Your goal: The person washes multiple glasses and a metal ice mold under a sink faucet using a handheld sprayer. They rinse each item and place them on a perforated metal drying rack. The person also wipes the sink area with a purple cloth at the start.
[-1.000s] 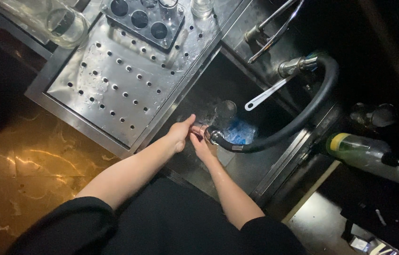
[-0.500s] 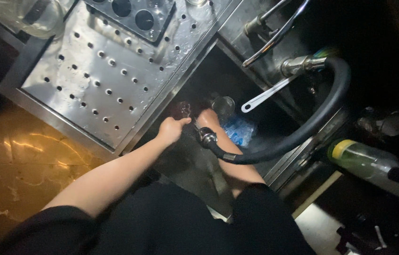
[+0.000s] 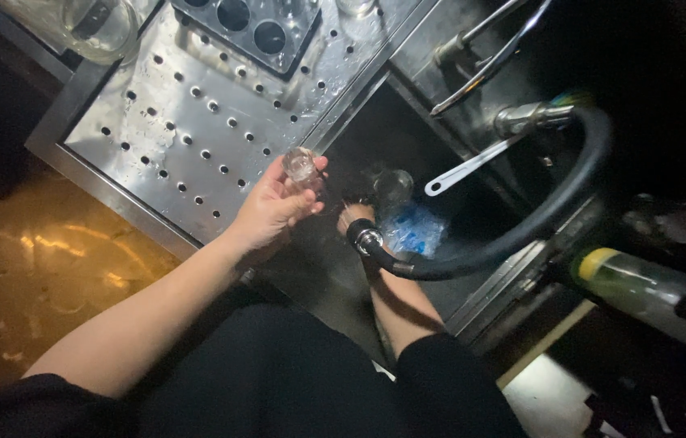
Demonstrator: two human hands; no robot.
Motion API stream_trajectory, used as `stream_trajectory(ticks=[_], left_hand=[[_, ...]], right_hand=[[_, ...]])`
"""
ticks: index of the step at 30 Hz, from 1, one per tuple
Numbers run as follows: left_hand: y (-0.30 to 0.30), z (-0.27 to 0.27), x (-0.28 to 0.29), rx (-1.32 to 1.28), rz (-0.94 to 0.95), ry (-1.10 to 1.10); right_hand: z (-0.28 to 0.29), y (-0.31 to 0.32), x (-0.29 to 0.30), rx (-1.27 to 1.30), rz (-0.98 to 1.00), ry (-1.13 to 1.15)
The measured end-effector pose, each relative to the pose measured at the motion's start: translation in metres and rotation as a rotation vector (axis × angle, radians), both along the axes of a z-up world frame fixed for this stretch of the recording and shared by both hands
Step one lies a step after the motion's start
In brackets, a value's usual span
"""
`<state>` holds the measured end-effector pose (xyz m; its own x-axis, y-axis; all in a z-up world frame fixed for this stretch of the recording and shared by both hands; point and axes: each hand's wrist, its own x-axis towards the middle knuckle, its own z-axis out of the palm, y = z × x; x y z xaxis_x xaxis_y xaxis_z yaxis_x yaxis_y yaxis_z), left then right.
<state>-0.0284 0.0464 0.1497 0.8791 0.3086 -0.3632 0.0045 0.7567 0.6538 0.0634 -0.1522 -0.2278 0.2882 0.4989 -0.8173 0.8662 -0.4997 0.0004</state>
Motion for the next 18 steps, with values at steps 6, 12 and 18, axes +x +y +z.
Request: stream_trajectory(ticks=[6, 12, 18], left_hand=[[0.037, 0.026, 0.002, 0.375, -0.122, 0.128], [0.060, 0.094, 0.013, 0.851, -0.336, 0.528], [0.109, 0.085, 0.047, 2.011, -0.126, 0.477]], right_hand=[[0.308, 0.039, -0.013, 0.569, -1.307, 0.747], [0.238, 0.024, -0.061, 0.985, -1.575, 0.473], [0.206, 0.010, -0.038, 1.091, -1.647, 0.657]])
